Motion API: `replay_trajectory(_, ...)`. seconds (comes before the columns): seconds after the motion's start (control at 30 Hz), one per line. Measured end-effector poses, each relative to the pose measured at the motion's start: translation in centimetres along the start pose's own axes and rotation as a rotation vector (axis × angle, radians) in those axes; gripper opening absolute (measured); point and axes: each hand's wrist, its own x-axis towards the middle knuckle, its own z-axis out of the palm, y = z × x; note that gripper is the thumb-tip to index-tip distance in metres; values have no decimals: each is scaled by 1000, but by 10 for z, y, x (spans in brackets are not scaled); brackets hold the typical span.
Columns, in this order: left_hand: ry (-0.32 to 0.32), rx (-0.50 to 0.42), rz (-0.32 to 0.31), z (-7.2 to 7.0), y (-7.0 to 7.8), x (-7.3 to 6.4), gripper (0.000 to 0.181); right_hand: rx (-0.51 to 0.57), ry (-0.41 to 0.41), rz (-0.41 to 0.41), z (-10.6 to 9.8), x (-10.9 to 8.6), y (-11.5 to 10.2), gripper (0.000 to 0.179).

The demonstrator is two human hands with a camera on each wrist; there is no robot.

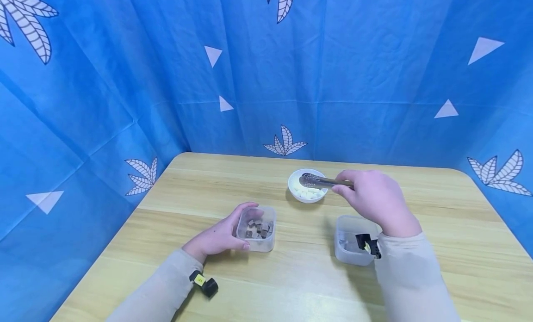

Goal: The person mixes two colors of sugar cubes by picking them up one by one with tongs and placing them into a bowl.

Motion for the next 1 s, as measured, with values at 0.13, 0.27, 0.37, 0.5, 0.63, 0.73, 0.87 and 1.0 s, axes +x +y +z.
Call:
replay_trajectory(0.13,-1,2,2,0,1,1,104,-4,-29,23,0,1,4,23)
replay_trajectory(0.27,-2,-1,0,0,1,1,105,-6,-40,31,0,1,5,23)
replay_trajectory(0.37,-2,-3,-2,1,1,1,105,-4,-46,32,-1,1,4,23)
replay_trajectory(0.5,-2,-8,0,1,1,0,105,-2,-52,33,-2,0,3,24)
replay_trajectory(0.63,-4,-12,3,0,0,0,105,7,-47,18,-2,-1,-1,25)
replay_trajectory(0.73,-5,-14,3,0,0,0,105,28,-33,-14,-3,-2,-6,27)
replay_trajectory(0.87,-6,-16,3,0,0,0,106,61,-27,-62,-2,-2,-16,27)
replay_trajectory(1.0,-7,-16,6,0,-1,0,106,85,-28,-122,5,0,-26,23)
